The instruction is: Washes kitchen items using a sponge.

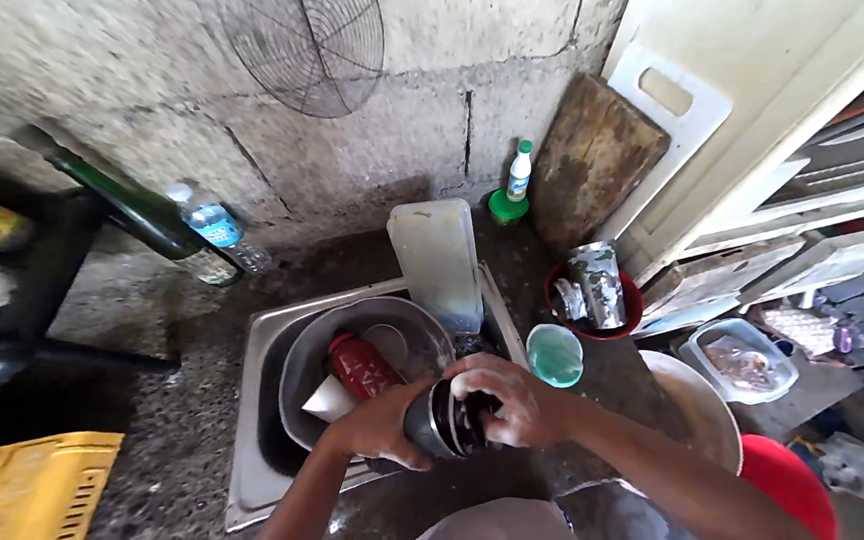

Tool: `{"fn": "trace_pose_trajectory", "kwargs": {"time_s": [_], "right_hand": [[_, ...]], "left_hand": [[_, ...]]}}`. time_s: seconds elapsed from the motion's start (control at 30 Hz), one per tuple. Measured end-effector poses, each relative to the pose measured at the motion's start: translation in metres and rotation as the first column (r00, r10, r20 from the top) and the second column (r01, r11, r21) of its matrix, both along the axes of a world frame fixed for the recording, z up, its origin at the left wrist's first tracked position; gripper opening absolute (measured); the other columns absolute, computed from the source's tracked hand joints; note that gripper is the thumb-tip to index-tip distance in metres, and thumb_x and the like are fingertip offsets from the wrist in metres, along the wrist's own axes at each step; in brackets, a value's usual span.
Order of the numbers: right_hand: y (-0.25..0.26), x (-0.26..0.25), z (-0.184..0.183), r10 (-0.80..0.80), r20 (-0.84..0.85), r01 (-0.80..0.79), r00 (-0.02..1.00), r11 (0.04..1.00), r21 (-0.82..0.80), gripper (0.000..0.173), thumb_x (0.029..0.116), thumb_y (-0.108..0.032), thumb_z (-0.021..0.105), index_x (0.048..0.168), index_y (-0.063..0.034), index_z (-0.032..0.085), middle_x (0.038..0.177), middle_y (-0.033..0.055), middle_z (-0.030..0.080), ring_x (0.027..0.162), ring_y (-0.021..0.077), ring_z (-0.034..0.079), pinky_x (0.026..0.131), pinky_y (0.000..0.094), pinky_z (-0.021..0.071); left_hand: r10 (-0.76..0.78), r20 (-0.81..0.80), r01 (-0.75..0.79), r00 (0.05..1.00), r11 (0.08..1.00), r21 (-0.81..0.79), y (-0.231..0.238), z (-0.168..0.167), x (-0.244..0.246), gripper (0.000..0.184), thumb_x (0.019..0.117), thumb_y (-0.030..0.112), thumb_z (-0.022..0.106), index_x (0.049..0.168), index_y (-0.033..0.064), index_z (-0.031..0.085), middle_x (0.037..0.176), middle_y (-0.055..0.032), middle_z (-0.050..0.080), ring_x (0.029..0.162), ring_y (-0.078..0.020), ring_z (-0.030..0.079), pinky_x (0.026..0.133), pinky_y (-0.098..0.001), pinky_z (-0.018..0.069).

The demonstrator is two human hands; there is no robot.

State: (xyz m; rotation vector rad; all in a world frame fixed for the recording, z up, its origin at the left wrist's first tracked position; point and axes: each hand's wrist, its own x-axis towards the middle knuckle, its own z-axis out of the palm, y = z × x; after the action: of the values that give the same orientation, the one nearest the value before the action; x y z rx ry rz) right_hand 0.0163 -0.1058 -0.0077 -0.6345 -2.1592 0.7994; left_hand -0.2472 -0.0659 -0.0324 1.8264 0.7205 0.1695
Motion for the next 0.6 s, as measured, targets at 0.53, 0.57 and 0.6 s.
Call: {"fn": "trace_pose_trajectory", "kwargs": {"time_s": [0.53,0.57,0.6], "right_hand": [[-0.048,0.029,-0.024,-0.482,-0.527,0.158,0.700,0.824,-0.544,0.045,0.0741,-0.010,0.081,0.114,-0.0288,0.072,0.112,-0.0164,0.073,0.103,-0.0016,0.068,0.089,0.0224,0.0587],[-0.054,0.035,-0.022,-0.546,-0.517,0.212,0.659,0.794,-0.569,0.047,0.0714,-0.008,0.082,0.111,-0.0303,0.072,0.109,-0.0185,0.073,0.101,-0.0029,0.068,0.087,0.0213,0.0590],[-0.059,0.042,-0.024,-0.581,-0.463,0.284,0.669,0.776,-0.563,0.046,0.0716,-0.006,0.081,0.111,-0.0282,0.070,0.110,-0.0178,0.072,0.102,-0.0030,0.067,0.088,0.0202,0.0586]], "left_hand": [[0.209,0.574,-0.503,0.792,0.757,0.418,-0.042,-0.055,0.026,0.095,0.0722,0.052,0.087,0.148,0.0111,0.046,0.144,-0.0080,0.057,0.136,-0.0133,0.051,0.118,-0.0347,0.0400],[0.220,0.622,-0.542,0.751,0.744,0.391,-0.042,-0.059,0.025,0.094,0.0736,0.054,0.085,0.149,0.0145,0.045,0.147,-0.0054,0.055,0.138,-0.0121,0.050,0.119,-0.0336,0.0389],[0.232,0.663,-0.579,0.712,0.729,0.366,-0.042,-0.061,0.025,0.094,0.0740,0.057,0.084,0.149,0.0163,0.046,0.148,-0.0031,0.054,0.138,-0.0113,0.049,0.119,-0.0331,0.0389]]}}
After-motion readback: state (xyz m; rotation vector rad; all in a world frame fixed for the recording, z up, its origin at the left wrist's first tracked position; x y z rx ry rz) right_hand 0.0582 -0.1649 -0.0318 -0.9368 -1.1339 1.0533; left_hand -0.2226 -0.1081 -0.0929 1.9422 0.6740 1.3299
